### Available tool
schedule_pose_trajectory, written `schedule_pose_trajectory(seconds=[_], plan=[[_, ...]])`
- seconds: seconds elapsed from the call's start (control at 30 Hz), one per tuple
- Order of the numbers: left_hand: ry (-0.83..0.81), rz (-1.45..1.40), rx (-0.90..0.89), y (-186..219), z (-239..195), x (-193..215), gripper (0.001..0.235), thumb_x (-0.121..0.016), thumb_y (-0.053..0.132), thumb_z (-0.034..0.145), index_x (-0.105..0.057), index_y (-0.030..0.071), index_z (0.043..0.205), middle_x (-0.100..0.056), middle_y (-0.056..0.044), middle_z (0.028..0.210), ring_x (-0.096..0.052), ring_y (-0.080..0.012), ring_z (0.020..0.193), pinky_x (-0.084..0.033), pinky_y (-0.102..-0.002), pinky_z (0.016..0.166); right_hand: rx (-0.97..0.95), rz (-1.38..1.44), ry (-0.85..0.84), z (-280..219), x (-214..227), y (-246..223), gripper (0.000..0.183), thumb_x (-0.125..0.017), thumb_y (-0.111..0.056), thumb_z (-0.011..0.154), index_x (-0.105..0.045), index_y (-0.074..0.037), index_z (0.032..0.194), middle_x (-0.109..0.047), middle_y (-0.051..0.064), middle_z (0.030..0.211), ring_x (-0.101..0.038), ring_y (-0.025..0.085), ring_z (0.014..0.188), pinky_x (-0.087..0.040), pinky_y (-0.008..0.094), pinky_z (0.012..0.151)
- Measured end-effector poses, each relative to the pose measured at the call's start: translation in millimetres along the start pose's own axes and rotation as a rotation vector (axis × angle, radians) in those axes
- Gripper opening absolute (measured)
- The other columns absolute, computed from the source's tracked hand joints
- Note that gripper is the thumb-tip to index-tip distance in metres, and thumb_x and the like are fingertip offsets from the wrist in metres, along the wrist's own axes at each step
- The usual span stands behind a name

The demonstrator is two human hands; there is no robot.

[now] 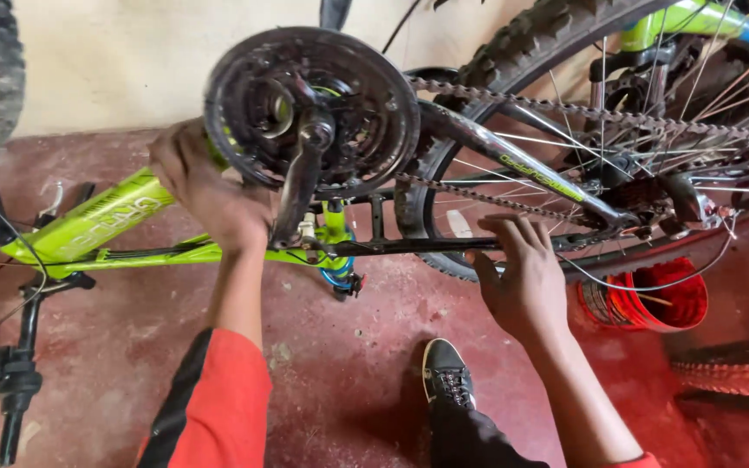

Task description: The person adjusts the rear derailleur and chain of a green mountain bike using a wrench. They rotate the pedals to test the chain movement and make further adjustments to the derailleur mechanism.

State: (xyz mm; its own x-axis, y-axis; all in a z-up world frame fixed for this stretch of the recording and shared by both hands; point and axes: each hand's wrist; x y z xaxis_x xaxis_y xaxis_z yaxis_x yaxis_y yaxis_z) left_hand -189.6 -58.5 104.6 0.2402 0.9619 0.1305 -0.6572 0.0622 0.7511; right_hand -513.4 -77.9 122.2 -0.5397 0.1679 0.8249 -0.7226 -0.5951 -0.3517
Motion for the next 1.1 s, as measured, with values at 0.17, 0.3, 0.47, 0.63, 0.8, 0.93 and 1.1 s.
schedule_pose_trajectory(seconds=[0.17,0.3,0.47,0.63,0.8,0.93,1.1], plan=[[0.309,-0.327,0.417,-7.4,-78.4,10.4,0.046,-0.076,0.033,0.089,-0.058,0.013,0.127,-0.042,-0.012,0.131,-0.039,-0.0326,0.127,-0.041,-0.048,0.106,0.067,-0.148,-0.021,-4.8,-26.5,34.8,0.029,-0.074,-0.026,0.082,-0.071,-0.023,0.11,-0.067,-0.003,0.093,-0.06,0.023,0.098,-0.049,0.037,0.08],[-0.038,0.042,0.146,15.6,-177.8,-0.3,0.015,-0.066,0.009,0.085,-0.065,0.018,0.097,-0.064,0.0,0.086,-0.059,-0.0215,0.084,-0.043,-0.033,0.08,0.078,-0.096,0.032,-4.7,-26.1,34.5,0.022,-0.071,-0.02,0.086,-0.072,-0.023,0.107,-0.068,-0.002,0.091,-0.062,0.024,0.096,-0.048,0.036,0.079],[-0.446,0.058,-0.253,63.3,-184.2,-34.3,0.033,-0.069,0.038,0.086,-0.066,0.019,0.113,-0.063,0.0,0.107,-0.058,-0.0232,0.096,-0.041,-0.038,0.083,0.108,0.011,0.056,-10.3,-14.6,27.5,0.024,-0.073,-0.012,0.082,-0.072,-0.012,0.107,-0.069,0.01,0.093,-0.062,0.034,0.095,-0.049,0.043,0.079],[-0.568,0.191,-0.388,64.3,-181.9,-48.8,0.029,-0.061,0.05,0.09,-0.063,0.023,0.102,-0.057,0.005,0.088,-0.054,-0.0201,0.086,-0.037,-0.039,0.086,0.144,0.244,0.171,-37.3,0.4,42.9,0.023,-0.068,-0.004,0.087,-0.07,-0.005,0.11,-0.07,0.014,0.11,-0.063,0.036,0.106,-0.05,0.044,0.091],[-0.522,0.123,-0.369,60.1,-187.9,-59.1,0.033,-0.056,0.054,0.094,-0.066,0.023,0.098,-0.056,0.003,0.084,-0.054,-0.0241,0.082,-0.037,-0.041,0.087,-0.691,0.597,0.532,-133.0,-45.7,176.7,0.012,-0.065,-0.011,0.098,-0.067,0.0,0.095,-0.06,0.016,0.068,-0.057,0.023,0.062,-0.048,0.034,0.058],[-0.487,0.119,-0.415,61.7,-192.6,-63.2,0.038,-0.051,0.057,0.097,-0.065,0.023,0.101,-0.055,0.003,0.085,-0.054,-0.0225,0.083,-0.036,-0.039,0.088,-1.434,1.075,0.515,-148.0,-37.6,282.3,0.054,-0.027,-0.053,0.107,-0.055,-0.012,0.087,-0.06,-0.001,0.069,-0.054,0.012,0.056,-0.042,0.025,0.052],[-0.463,0.125,-0.447,61.8,-193.6,-63.5,0.035,-0.054,0.055,0.097,-0.066,0.023,0.102,-0.054,0.002,0.084,-0.054,-0.0226,0.083,-0.036,-0.038,0.09,-1.627,1.073,0.538,-147.6,-38.0,382.0,0.064,-0.028,-0.067,0.097,-0.056,-0.011,0.084,-0.07,0.011,0.078,-0.05,0.007,0.045,-0.035,0.008,0.036]])
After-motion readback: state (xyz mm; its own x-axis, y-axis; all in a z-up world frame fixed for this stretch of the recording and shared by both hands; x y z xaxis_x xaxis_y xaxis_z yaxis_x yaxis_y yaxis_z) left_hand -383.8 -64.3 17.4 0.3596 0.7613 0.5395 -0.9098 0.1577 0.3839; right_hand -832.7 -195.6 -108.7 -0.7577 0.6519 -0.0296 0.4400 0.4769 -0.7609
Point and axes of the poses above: each hand's wrist, its own z-axis towards the middle knuckle, its own x-axis out of the back of the hand, y = z × x
